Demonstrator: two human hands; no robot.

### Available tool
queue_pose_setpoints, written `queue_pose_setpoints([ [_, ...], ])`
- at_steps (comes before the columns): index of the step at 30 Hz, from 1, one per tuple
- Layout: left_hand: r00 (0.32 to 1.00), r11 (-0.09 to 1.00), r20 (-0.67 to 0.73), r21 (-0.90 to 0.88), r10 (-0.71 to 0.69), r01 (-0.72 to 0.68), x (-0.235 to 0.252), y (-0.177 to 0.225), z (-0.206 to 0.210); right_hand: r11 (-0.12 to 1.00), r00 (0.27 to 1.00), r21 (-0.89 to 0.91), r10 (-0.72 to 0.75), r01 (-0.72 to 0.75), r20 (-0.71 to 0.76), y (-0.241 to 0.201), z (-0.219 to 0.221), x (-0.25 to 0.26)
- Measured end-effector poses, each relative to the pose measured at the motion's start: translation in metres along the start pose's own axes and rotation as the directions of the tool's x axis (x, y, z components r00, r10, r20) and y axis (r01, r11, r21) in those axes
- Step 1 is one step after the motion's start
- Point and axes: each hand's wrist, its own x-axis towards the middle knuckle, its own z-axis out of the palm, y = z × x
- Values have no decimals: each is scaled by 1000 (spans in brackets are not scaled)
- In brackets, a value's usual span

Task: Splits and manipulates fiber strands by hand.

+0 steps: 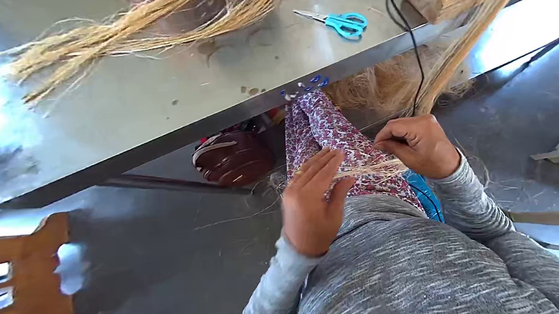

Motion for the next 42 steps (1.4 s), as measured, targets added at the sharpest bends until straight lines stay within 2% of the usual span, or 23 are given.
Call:
queue_pose_setpoints([
  [3, 985, 983, 95, -100, -145, 154, 8, -9, 24, 998, 998, -4, -61, 61, 25, -8, 19, 8],
  [5, 971, 946, 69, -223, -227, 237, 9, -16, 33, 997, 996, -12, -73, 74, 44, -10, 24, 12],
  [8, 968, 938, 4, -246, -250, 244, 7, -23, 37, 996, 993, -8, -92, 92, 73, -7, 25, 13],
  [13, 966, 945, 76, -202, -248, 258, 6, -35, 34, 998, 996, 35, -61, 59, 65, 5, 22, 15],
  [15, 958, 935, 90, -208, -274, 287, 5, -38, 32, 1000, 1000, -8, 1, -1, -9, 12, 13, 15],
  [18, 939, 909, 100, -236, -330, 344, 4, -42, 27, 952, 955, -244, 112, -183, -276, 27, -1, 12],
  [20, 928, 890, 105, -264, -357, 372, 5, -44, 25, 911, 902, -329, 96, -250, -421, 33, -7, 8],
  [21, 924, 882, 107, -275, -367, 382, 7, -44, 24, 918, 895, -327, 64, -227, -442, 32, -9, 6],
  [24, 924, 877, 102, -293, -368, 381, 10, -44, 22, 979, 923, -203, -61, -19, -380, 10, -9, -1],
  [26, 927, 880, 99, -292, -361, 374, 11, -42, 22, 993, 946, -60, -119, 106, -301, -6, -7, -5],
  [29, 931, 889, 90, -277, -354, 365, 13, -39, 23, 981, 954, 58, -168, 188, -248, -11, 1, -8],
  [31, 933, 893, 83, -271, -350, 359, 14, -37, 25, 989, 948, 78, -97, 127, -304, -7, 4, -10],
  [33, 938, 897, 73, -277, -338, 345, 14, -35, 27, 987, 949, 161, 36, 16, -313, -1, 1, -13],
  [35, 947, 908, 55, -274, -315, 318, 13, -33, 29, 953, 962, 283, 173, -108, -213, 4, -2, -18],
  [38, 960, 923, 28, -267, -280, 277, 12, -30, 33, 888, 961, 396, 272, -234, -43, 12, 1, -19],
  [42, 966, 930, 17, -267, -256, 251, 12, -27, 37, 781, 956, 578, 294, -237, -5, 18, 10, -19],
])
